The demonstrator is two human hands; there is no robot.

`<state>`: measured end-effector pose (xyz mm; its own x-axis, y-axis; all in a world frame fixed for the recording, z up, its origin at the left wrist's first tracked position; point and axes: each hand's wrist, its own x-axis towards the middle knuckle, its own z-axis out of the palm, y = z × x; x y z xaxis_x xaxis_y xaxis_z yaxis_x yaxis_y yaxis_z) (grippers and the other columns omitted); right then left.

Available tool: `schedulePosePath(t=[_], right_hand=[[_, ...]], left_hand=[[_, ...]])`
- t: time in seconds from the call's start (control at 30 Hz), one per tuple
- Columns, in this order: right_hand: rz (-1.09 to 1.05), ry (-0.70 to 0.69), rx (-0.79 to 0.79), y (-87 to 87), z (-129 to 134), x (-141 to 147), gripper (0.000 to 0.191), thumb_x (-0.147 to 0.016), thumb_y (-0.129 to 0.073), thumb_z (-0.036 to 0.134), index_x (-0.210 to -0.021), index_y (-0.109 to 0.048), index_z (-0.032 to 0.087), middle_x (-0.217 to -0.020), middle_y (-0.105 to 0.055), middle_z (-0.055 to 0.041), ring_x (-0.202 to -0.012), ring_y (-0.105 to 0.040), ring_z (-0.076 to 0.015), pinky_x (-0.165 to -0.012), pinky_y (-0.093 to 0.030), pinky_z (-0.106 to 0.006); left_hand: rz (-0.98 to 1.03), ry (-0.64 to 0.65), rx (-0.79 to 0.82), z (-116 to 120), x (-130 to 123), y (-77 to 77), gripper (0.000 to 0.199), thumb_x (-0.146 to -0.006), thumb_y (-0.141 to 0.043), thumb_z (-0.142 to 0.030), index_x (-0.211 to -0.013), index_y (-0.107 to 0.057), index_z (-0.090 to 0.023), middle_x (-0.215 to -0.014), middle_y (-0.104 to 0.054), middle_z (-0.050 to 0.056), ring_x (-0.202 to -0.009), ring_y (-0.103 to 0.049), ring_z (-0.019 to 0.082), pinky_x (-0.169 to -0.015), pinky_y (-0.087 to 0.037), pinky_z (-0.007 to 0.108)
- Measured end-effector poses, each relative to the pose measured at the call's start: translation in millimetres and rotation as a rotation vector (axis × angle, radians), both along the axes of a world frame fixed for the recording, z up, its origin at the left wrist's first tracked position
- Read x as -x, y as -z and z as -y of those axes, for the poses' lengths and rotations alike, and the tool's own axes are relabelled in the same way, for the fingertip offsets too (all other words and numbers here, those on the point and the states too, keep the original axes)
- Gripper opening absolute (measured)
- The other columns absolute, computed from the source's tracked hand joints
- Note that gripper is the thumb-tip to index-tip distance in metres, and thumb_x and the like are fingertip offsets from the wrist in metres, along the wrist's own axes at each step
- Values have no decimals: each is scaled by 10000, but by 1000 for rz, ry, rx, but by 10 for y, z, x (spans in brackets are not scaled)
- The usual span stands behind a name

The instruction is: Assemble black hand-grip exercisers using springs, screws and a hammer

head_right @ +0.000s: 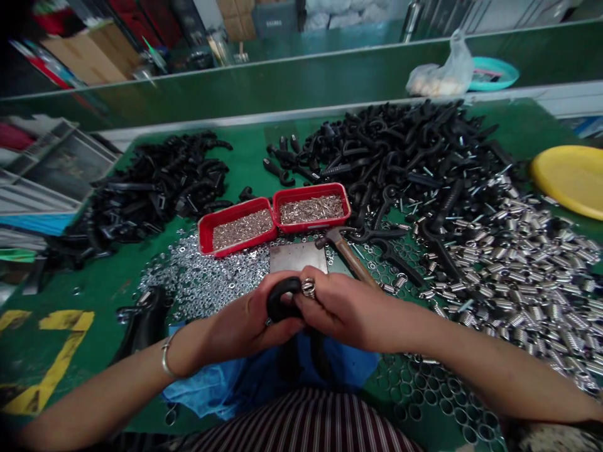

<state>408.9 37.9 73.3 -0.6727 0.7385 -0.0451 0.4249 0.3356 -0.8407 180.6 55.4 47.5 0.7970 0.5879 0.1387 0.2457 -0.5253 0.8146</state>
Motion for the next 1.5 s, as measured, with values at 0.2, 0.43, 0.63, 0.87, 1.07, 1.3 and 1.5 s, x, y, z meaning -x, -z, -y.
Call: schedulePosePath(t=[0.2, 0.43, 0.63, 0.87, 1.07, 1.3, 1.5], right_hand=[[-152, 143, -96, 165, 46, 104, 253, -1041, -394, 326, -1136, -571, 173, -959, -680, -88, -813, -631, -191, -746, -526, -330], [-39, 137, -70, 243, 146, 101, 313, -983, -440, 340, -1205, -609, 197, -873, -716, -91, -774, -666, -243, -693, -517, -350], [88, 91, -29, 92, 125, 64, 323, -941, -470, 298, -1192, -605, 148, -861, -716, -107, -703, -651, -216, -619, -465, -306], [137, 53, 22, 253, -166, 101, 337, -993, -384, 383, -1059, -590, 123, -882, -684, -133, -745, -622, -225, -673, -475, -358], [-338, 414, 227, 688, -492, 40, 530, -973, -405, 668, -1029, -651, 202, -974, -719, -97, -824, -649, -216, -757, -520, -378], [-691, 633, 462, 882, -489, 273, 715, -959, -286, 740, -1291, -579, 178, -1322, -650, -176, -1102, -657, -263, -919, -531, -440], [4, 710, -366, 1018, -1049, -242, 261, -934, -597, 403, -1032, -703, 186, -1091, -698, -123, -1026, -606, -277, -940, -476, -462]], left_hand=[[-1, 9, -82, -8, 5, 5, 665, -977, -557, -348, -1499, -173, -196, -1274, -644, 176, -1105, -698, 299, -886, -618, 438], [-37, 52, -73, 26, 19, 65, 662, -942, -589, -316, -1483, -232, -181, -1258, -649, 174, -1022, -721, 272, -831, -624, 382], [-84, 34, -8, 100, -29, 11, 629, -949, -558, -339, -1456, -240, -148, -1171, -684, 170, -999, -728, 282, -806, -612, 385], [-231, -50, 129, -139, -44, 182, 609, -954, -559, -452, -1425, -309, -158, -1152, -681, 175, -1024, -710, 309, -849, -586, 452], [-203, -59, 138, -543, 49, 221, 521, -973, -522, -487, -1377, -422, -173, -1263, -614, 170, -1157, -626, 313, -993, -521, 508], [-104, -1, 106, -499, -103, 256, 424, -1015, -440, -431, -1354, -485, -180, -1355, -598, 153, -1266, -577, 279, -1092, -456, 488], [-417, -8, 111, -889, 72, 514, 447, -1006, -453, -481, -1317, -564, -180, -1055, -734, 117, -883, -719, 227, -820, -557, 362]])
